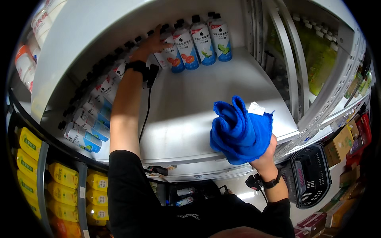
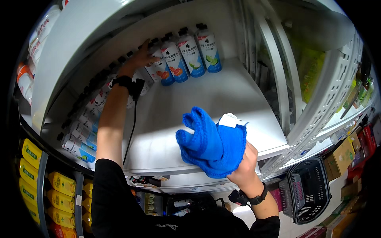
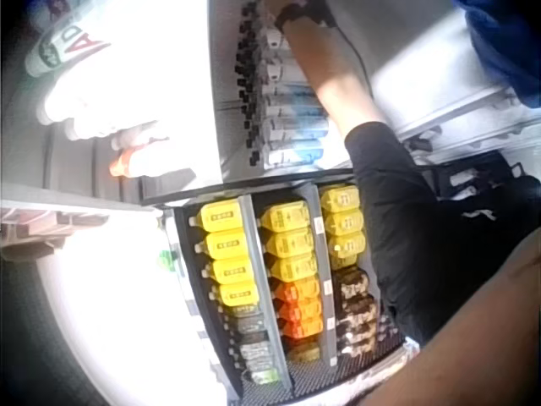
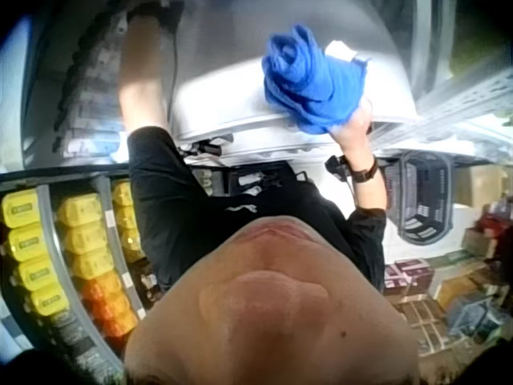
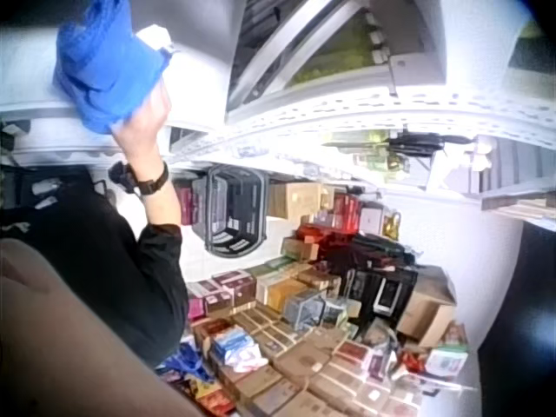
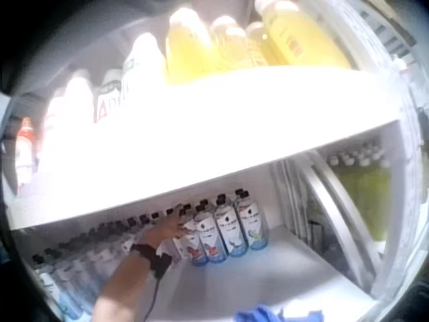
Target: The person takes bottles from a black basket and places them onto a white shelf. They use a blue cloth to wipe the shelf surface between placements. The person repeats this process, moving bottles from the basket to the shelf and wiping the area.
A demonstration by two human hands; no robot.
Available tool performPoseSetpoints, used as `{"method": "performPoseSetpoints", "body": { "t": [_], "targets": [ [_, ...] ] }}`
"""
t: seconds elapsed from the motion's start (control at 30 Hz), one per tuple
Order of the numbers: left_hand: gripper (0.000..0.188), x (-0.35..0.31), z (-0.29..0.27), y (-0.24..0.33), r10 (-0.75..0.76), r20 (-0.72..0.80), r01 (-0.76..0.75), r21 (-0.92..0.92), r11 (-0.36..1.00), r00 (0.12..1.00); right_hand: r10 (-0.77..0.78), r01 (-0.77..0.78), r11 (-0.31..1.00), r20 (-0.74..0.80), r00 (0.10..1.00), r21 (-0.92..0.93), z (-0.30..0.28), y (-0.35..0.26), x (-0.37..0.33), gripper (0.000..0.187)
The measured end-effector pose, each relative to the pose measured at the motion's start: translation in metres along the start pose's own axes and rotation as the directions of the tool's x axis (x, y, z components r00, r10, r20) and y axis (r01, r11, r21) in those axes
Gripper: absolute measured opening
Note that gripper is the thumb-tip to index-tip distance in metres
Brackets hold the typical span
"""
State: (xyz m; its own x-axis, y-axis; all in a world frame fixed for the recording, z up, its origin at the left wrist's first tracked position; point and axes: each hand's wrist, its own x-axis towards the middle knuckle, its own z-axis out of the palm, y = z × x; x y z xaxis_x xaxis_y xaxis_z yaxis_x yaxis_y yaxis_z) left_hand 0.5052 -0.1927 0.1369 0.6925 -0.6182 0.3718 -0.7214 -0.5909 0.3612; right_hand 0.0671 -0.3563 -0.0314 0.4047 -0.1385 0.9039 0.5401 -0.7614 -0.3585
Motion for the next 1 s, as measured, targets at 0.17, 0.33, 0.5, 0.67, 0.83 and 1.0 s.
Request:
{"method": "performPoseSetpoints", "body": {
  "t": [0.17,0.33,0.5,0.67,0.83,1.0],
  "targets": [
    [0.108,-0.029,-0.017,-0.014,0.072,-0.077,-0.057,0.182,0.982,0.994,0.058,-0.058,0.997,0.009,0.998,0.045,0.004,0.0,-0.002,0.036],
    [0.087,-0.106,-0.039,0.026,0.126,-0.008,-0.121,0.215,0.969,0.992,0.218,-0.217,0.976,-0.061,0.974,0.017,0.008,0.006,-0.008,0.027],
    [0.063,-0.242,-0.072,0.055,0.254,-0.096,-0.228,0.22,0.948,0.962,0.32,-0.327,0.888,0.074,0.944,0.324,0.032,-0.03,-0.006,0.04],
    [0.038,-0.38,-0.072,0.084,0.352,-0.113,-0.36,-0.051,0.932,0.929,0.315,-0.32,0.922,0.058,0.947,0.217,0.057,-0.086,-0.09,0.058],
    [0.027,-0.553,-0.033,0.018,0.101,-0.093,-0.121,-0.247,0.961,0.991,0.115,-0.166,0.985,0.533,0.838,0.048,0.075,-0.121,-0.177,0.043],
    [0.02,-0.7,0.104,-0.084,-0.441,0.449,0.629,-0.575,0.523,0.777,0.21,-0.353,0.935,0.764,0.61,0.025,0.089,-0.13,-0.269,0.029]
  ]
}}
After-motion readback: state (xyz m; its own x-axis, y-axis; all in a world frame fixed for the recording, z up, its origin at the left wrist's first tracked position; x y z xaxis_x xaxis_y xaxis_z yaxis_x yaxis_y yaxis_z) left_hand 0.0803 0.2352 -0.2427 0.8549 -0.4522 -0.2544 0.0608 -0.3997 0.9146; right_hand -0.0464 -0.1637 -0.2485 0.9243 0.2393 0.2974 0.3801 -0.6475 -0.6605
